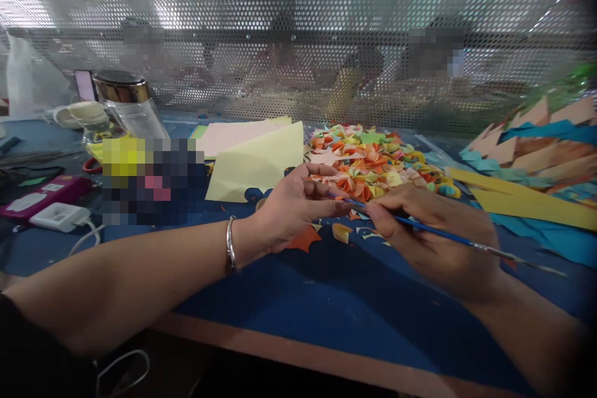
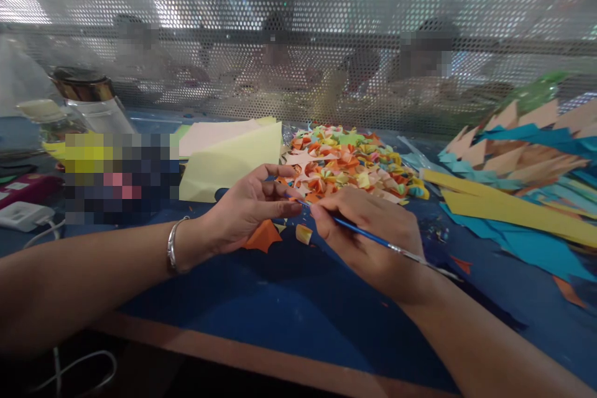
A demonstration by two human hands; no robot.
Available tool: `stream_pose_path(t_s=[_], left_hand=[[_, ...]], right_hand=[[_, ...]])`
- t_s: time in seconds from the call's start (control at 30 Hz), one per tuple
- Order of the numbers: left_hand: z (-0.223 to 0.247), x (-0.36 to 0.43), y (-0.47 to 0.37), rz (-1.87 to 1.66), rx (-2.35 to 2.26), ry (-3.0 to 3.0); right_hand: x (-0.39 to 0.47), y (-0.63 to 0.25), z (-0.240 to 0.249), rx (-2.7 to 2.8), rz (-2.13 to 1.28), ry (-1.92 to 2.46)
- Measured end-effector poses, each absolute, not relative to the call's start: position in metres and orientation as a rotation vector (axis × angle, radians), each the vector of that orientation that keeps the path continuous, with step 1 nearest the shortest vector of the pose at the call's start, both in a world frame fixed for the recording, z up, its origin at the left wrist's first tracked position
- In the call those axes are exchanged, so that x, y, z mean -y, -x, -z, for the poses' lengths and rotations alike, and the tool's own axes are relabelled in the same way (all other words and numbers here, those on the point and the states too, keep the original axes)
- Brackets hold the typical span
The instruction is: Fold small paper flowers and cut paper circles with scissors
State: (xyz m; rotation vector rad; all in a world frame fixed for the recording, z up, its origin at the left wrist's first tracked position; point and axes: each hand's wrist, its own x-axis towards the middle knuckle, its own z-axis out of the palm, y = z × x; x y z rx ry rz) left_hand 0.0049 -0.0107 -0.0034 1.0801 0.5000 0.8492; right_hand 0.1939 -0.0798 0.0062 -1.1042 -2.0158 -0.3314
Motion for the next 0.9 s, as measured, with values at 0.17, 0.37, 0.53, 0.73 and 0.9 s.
stream_pose_path(t_s=[0.17, 0.37, 0.53, 0.73, 0.9], left_hand=[[0.0061, 0.0087, -0.0041, -0.840, -0.488, -1.037], [0.0037, 0.0099, -0.0041, -0.752, -0.479, -0.935], [0.0002, 0.0125, -0.0041, -0.749, -0.471, -0.947], [0.0003, 0.0155, -0.0034, -0.731, -0.411, -1.043], [0.0031, 0.0137, -0.0037, -0.685, -0.408, -1.063]], right_hand=[[0.0800, -0.1948, -0.0065, 2.011, 0.315, 1.112], [0.0791, -0.1968, -0.0049, 1.991, 0.231, 1.147], [0.0789, -0.1988, -0.0032, 1.957, 0.152, 1.174], [0.0762, -0.1973, -0.0079, 1.903, 0.097, 1.196], [0.0763, -0.1970, -0.0087, 1.848, -0.006, 1.203]])
